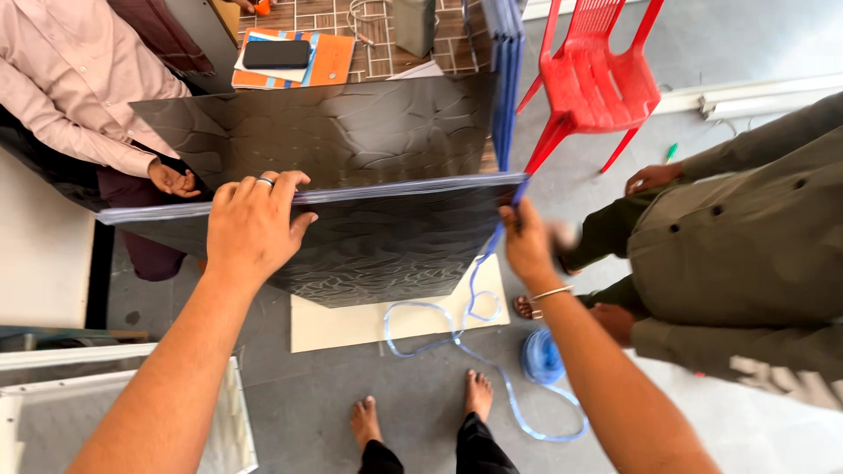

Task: The person applies a blue protective edge tape along the perimeter of a large dark glass panel. They smooth the tape with their fingers and use a small plastic card to press it firmly along the edges.

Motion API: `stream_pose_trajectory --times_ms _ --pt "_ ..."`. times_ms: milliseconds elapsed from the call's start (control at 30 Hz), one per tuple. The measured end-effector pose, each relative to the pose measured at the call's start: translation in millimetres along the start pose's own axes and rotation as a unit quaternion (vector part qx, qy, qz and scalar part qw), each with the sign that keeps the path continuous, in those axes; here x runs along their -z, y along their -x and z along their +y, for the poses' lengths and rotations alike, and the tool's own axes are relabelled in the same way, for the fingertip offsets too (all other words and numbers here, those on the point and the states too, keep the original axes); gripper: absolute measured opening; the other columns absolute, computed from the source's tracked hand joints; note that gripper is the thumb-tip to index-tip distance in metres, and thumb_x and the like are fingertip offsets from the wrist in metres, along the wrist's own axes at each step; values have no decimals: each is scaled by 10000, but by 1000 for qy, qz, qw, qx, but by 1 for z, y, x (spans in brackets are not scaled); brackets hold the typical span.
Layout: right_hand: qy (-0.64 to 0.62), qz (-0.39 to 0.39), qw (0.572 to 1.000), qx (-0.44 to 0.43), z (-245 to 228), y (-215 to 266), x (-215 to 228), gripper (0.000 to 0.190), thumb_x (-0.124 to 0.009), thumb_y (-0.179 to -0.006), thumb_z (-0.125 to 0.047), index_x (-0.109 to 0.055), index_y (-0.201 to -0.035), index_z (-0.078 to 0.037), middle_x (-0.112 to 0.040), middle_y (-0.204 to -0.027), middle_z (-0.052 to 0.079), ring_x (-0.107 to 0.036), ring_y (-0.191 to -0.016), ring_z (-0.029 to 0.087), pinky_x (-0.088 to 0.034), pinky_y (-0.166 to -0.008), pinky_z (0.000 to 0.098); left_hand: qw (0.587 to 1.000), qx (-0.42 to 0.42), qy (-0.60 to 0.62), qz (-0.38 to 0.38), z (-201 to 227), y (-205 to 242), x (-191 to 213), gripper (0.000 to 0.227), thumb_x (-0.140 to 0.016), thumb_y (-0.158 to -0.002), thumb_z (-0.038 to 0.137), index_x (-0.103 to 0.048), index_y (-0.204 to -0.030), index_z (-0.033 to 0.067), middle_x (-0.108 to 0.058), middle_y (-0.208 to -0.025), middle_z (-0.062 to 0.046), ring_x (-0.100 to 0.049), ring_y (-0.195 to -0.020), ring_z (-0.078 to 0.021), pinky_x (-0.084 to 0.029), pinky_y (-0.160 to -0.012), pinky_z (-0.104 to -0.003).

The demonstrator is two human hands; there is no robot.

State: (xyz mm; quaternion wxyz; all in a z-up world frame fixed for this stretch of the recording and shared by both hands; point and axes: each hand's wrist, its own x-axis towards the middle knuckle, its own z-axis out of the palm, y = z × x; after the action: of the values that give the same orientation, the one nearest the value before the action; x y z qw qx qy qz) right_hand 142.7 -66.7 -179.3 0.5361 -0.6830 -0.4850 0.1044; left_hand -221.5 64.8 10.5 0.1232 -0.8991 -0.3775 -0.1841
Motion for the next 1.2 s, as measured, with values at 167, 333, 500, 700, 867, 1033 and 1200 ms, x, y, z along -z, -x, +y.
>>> stream_pose_trajectory --times_ms 167,333,500,700,867,1033,1200 --pt "13 -12 999 -46 -1 0 4 303 -591 -1087 -280 -599 -1256 -30 -717 -1068 175 -660 -959 285 -511 -874 388 999 -24 27 10 -26 13 2 365 -833 -801 305 -658 -1085 157 -679 -941 -26 -669 -914 -245 -470 -782 -406" --pt "81 -49 990 -101 -8 8 11 301 -653 -1055 -289 -628 -1227 -44 -740 -1025 180 -695 -918 299 -529 -858 393 999 -12 32 -39 -29 16 0 291 -837 -804 317 -665 -957 139 -683 -867 -32 -679 -883 -249 -477 -754 -421" --pt "56 -77 994 -45 2 8 16 374 -677 -987 -254 -584 -1250 -5 -725 -1030 179 -680 -926 293 -511 -830 391 997 17 14 -74 -17 12 0 308 -847 -773 346 -682 -918 130 -692 -845 -34 -680 -875 -257 -489 -773 -435" --pt "67 -146 982 -99 35 5 6 340 -719 -972 -307 -672 -1116 -3 -756 -959 162 -687 -856 252 -530 -803 383 997 19 29 -67 -4 9 6 343 -829 -773 368 -706 -1007 149 -712 -849 -38 -698 -869 -266 -510 -776 -446" --pt "36 -162 981 -101 46 7 6 371 -737 -954 -353 -702 -1089 -9 -764 -936 147 -690 -823 220 -540 -788 366 987 59 1 -147 -2 5 7 395 -788 -788 498 -737 -1034 193 -741 -865 -44 -715 -822 -295 -528 -653 -444" --pt "27 -155 985 -73 42 13 3 363 -710 -967 -355 -708 -1119 -25 -745 -884 161 -656 -756 252 -533 -753 374 983 68 -26 -171 -2 7 4 395 -750 -827 546 -751 -1025 205 -743 -859 -34 -718 -785 -288 -524 -624 -431" --pt "16 -118 993 -3 34 17 3 320 -719 -971 -334 -721 -1058 -26 -747 -895 169 -698 -779 259 -536 -724 373 988 60 -26 -140 -2 13 3 431 -753 -796 580 -757 -984 191 -735 -806 -32 -716 -749 -281 -513 -580 -429"
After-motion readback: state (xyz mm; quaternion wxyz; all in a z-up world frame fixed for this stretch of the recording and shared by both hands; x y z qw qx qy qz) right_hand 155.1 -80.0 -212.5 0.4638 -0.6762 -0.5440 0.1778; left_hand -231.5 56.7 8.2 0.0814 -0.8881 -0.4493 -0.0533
